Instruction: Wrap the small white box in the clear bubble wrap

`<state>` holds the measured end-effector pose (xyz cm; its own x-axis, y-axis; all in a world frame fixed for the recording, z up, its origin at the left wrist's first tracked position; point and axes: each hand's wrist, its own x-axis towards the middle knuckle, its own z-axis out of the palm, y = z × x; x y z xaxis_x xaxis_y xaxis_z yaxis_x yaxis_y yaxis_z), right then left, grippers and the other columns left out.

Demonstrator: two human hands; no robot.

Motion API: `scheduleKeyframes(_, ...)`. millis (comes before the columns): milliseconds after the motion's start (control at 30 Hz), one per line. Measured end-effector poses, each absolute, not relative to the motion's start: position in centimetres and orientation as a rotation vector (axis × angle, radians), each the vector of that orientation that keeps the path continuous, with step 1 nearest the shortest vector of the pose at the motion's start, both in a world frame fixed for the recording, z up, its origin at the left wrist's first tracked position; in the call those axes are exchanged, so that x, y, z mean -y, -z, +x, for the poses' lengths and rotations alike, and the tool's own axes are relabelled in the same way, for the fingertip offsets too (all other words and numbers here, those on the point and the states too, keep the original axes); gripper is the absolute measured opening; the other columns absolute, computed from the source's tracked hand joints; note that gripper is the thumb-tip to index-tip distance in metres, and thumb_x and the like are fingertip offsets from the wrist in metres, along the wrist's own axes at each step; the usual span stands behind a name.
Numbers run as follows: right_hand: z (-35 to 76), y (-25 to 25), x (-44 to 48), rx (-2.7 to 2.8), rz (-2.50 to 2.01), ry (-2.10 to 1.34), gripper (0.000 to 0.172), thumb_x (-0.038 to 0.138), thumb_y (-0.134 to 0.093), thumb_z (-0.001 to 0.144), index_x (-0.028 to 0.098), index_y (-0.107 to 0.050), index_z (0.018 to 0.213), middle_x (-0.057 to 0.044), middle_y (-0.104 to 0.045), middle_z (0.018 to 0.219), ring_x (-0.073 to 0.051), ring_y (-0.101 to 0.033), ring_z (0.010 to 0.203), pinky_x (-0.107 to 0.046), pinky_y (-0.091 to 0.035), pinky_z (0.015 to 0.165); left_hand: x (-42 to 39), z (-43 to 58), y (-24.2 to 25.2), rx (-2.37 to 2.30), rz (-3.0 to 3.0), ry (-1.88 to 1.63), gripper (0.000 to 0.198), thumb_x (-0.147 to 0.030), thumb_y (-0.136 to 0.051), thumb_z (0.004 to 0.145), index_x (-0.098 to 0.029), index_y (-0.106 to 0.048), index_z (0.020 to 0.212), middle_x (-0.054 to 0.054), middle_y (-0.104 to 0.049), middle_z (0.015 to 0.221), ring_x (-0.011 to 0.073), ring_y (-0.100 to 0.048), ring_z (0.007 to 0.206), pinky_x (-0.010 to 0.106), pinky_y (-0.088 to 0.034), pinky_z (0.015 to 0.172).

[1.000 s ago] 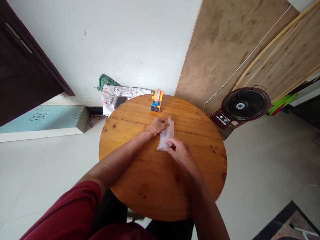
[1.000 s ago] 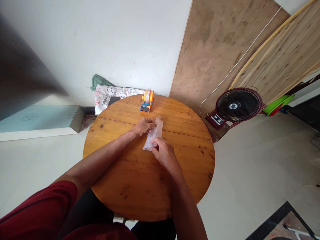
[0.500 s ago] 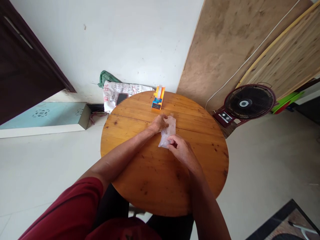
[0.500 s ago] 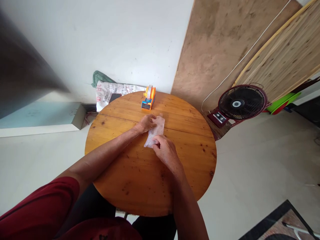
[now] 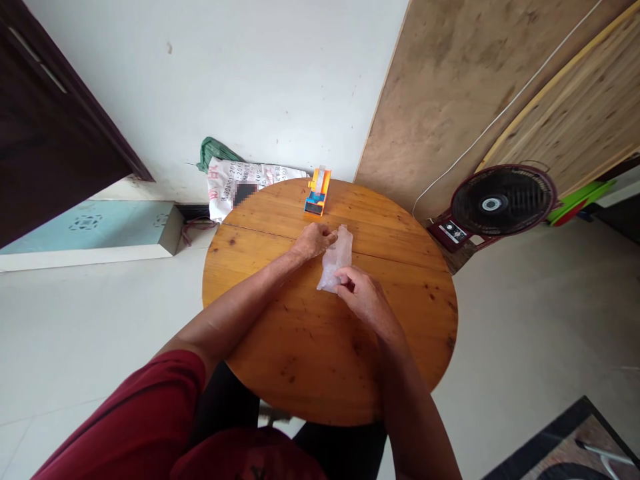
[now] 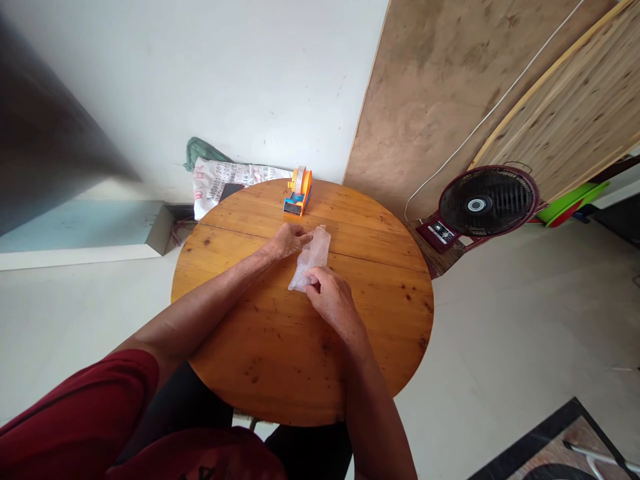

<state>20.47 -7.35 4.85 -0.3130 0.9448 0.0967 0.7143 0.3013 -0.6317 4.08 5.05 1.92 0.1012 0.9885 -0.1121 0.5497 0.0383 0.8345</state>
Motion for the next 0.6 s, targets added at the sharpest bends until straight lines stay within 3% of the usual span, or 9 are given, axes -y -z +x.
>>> scheduleKeyframes(100,20.4,-4.9,7.4,2.125,-1.483,-0.671,0.013,0.021,-0.056,0.08,0.023,-0.066,0.087,0.001,-0.062,0.083,-0.014,-0.051,0.07,-0.026,-0.037,0.066,-4.5,3.7,-2.8,-1.474,1.567,-0.597,0.032,-0.031,-0.06,0.089,-0.015,-0.056,0.061,-0.001,-0.053,0.053,0.0081,-0.044,0.045,0.022,-0.029,0.046)
scheduleKeyframes(333,20.5,-4.7,7.3,2.132,-1.491,-0.676,0.012,0.021,-0.057,0.081,0.022,-0.065,0.09,0.001,-0.061,0.084,-0.014,-0.052,0.071,-0.026,-0.039,0.068,-4.2,3.2,-3.2,-1.453,1.5,-0.534,0.024,-0.019,-0.051,0.091,-0.016,-0.056,0.067,-0.002,-0.058,0.054,0.0068,-0.048,0.039,0.02,-0.03,0.042)
scheduleKeyframes(600,20.6,-4.5,7.3,2.118,-1.503,-0.689,0.018,0.022,-0.057,0.08,0.023,-0.067,0.096,0.0,-0.062,0.086,-0.016,-0.056,0.075,-0.027,-0.044,0.071,-5.6,3.3,-1.8,-1.617,1.613,-0.559,0.028,-0.028,-0.069,0.078,-0.017,-0.058,0.054,-0.001,-0.05,0.044,0.0118,-0.052,0.049,0.022,-0.034,0.049)
